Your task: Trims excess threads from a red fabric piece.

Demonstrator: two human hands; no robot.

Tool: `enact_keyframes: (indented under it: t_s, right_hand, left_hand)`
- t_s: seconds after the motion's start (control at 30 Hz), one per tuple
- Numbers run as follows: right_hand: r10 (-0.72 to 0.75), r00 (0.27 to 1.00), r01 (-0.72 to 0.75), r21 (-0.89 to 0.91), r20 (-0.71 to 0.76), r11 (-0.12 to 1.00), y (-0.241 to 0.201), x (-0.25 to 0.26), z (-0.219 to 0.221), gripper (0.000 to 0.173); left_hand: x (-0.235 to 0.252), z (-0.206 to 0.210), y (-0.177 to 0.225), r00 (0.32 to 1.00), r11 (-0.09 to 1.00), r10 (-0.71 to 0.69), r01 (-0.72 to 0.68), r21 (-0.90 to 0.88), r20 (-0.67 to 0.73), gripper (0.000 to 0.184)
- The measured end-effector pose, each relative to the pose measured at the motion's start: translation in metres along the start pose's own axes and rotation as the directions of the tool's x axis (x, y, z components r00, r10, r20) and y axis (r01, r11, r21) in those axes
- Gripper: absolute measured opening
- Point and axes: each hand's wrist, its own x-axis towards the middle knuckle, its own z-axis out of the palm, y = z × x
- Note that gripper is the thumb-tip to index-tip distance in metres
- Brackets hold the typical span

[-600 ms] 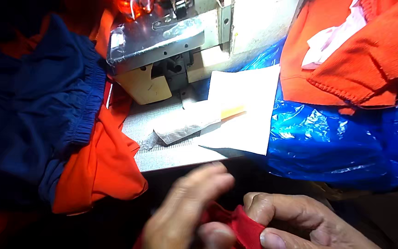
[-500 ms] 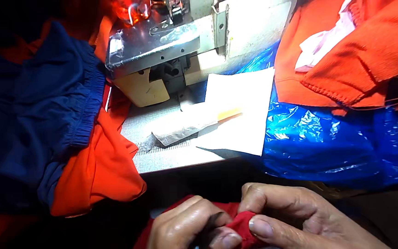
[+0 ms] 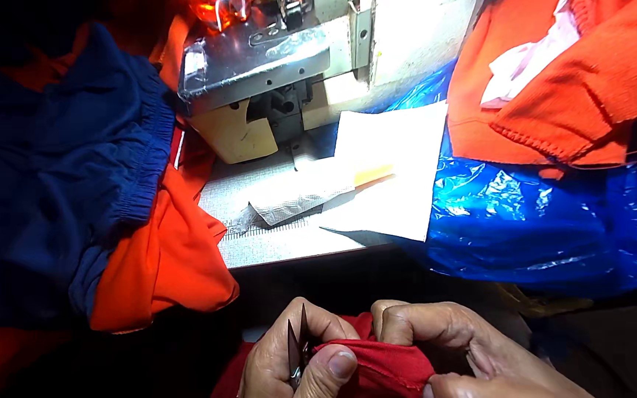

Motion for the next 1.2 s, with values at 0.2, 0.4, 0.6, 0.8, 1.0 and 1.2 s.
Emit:
enact_keyframes:
  t_s: [0.2,0.4,0.6,0.8,1.0,1.2]
  right_hand:
    - [0.061,0.989,-0.074,-0.093,-0.136,0.993,-0.006,0.007,0.011,0.006]
    - [0.098,0.995,-0.100,-0.169,-0.017,0.981,-0.006,-0.002,0.003,0.011]
    - [0.030,0.997,-0.041,-0.170,-0.066,0.985,-0.005,-0.002,-0.002,0.008]
    - [-0.176,0.963,0.048,-0.516,-0.202,0.855,0.006,0.000,0.002,0.019]
    - [-0.031,0.999,0.043,-0.684,0.030,0.728,0.000,-0.014,-0.012,0.024]
    - [-0.068,0.998,0.056,-0.389,-0.018,0.919,-0.012,-0.012,-0.001,0.022]
  left_hand:
    - [0.001,0.000,0.006,1.000,0.998,0.021,-0.022,0.067,0.013,0.018]
    - [0.002,-0.005,0.001,0.999,0.998,0.029,-0.030,0.062,0.021,0.029]
    - [0.003,-0.008,0.004,0.993,0.987,-0.034,0.016,0.157,0.112,0.023]
    - [-0.002,-0.011,-0.005,0.996,0.998,-0.062,0.062,-0.005,0.063,0.005]
    - [-0.003,-0.018,-0.013,0.997,0.982,-0.064,0.056,-0.181,-0.038,0.010]
    - [-0.003,-0.020,-0.018,0.993,0.972,-0.089,0.069,-0.225,-0.083,0.013]
